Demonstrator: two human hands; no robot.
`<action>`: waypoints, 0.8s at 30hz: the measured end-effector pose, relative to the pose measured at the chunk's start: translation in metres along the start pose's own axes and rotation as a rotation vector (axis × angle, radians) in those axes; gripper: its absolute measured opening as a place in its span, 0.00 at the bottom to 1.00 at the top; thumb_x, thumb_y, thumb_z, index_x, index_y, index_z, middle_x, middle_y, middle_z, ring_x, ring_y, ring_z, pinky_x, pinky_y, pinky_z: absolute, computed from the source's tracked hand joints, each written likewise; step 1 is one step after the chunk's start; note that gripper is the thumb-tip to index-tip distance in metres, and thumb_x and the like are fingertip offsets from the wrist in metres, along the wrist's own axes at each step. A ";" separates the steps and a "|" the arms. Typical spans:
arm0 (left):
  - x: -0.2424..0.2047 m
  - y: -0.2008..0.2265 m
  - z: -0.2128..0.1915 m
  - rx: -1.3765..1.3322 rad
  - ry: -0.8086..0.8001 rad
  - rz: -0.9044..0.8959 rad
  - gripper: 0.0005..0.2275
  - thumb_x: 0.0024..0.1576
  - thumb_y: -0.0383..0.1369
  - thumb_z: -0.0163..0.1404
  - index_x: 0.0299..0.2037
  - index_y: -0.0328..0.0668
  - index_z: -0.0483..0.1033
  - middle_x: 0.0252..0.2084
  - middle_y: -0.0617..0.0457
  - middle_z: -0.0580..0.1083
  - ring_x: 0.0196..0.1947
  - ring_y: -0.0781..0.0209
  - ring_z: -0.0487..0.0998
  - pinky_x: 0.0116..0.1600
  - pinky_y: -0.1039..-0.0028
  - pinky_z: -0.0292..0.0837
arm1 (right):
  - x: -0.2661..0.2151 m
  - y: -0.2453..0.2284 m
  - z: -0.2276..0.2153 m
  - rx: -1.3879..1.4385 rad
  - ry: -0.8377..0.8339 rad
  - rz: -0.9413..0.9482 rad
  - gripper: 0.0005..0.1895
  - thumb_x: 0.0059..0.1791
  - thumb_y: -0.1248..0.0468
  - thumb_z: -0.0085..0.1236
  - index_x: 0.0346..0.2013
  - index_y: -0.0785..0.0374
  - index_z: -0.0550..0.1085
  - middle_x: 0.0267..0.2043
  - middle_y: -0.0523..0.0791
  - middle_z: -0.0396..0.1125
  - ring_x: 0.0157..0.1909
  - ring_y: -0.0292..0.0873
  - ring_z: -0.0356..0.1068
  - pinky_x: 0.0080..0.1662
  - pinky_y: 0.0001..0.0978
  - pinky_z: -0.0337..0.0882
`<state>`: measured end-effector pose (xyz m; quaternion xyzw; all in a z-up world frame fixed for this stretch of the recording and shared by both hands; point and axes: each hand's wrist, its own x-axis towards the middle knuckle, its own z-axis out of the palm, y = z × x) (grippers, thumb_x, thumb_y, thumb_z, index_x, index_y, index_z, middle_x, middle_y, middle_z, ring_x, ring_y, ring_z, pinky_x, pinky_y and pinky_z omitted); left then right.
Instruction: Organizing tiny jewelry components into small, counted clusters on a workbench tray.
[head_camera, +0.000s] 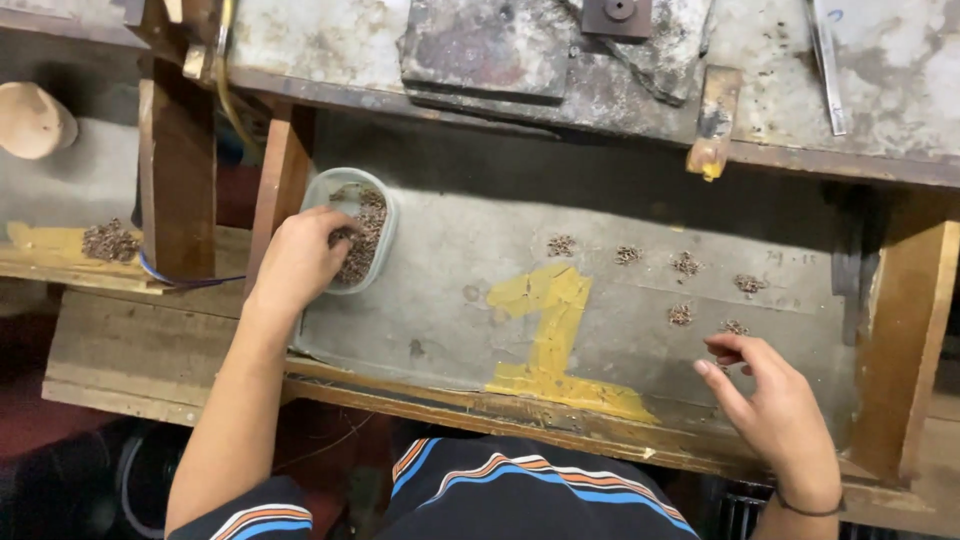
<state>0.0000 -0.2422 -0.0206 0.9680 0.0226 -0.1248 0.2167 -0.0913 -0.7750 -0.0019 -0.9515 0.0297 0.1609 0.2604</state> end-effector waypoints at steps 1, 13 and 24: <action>-0.001 0.000 -0.002 -0.031 0.018 0.009 0.11 0.55 0.22 0.50 0.45 0.37 0.83 0.50 0.44 0.79 0.50 0.43 0.79 0.55 0.54 0.73 | 0.000 0.001 0.001 -0.002 0.003 -0.003 0.19 0.49 0.55 0.59 0.52 0.60 0.78 0.49 0.43 0.76 0.50 0.40 0.75 0.56 0.36 0.71; -0.008 -0.005 -0.020 -0.165 0.214 0.114 0.11 0.54 0.22 0.54 0.46 0.36 0.84 0.50 0.44 0.81 0.51 0.49 0.80 0.60 0.61 0.73 | -0.002 -0.012 -0.001 -0.049 -0.055 0.070 0.21 0.50 0.55 0.58 0.55 0.60 0.77 0.53 0.43 0.76 0.53 0.41 0.74 0.60 0.38 0.70; -0.014 0.071 -0.041 -0.274 0.214 0.242 0.07 0.56 0.23 0.55 0.42 0.39 0.84 0.46 0.51 0.82 0.46 0.58 0.81 0.53 0.66 0.77 | -0.001 -0.028 0.004 -0.042 -0.031 -0.003 0.19 0.50 0.57 0.57 0.53 0.61 0.78 0.52 0.43 0.76 0.53 0.41 0.74 0.59 0.37 0.70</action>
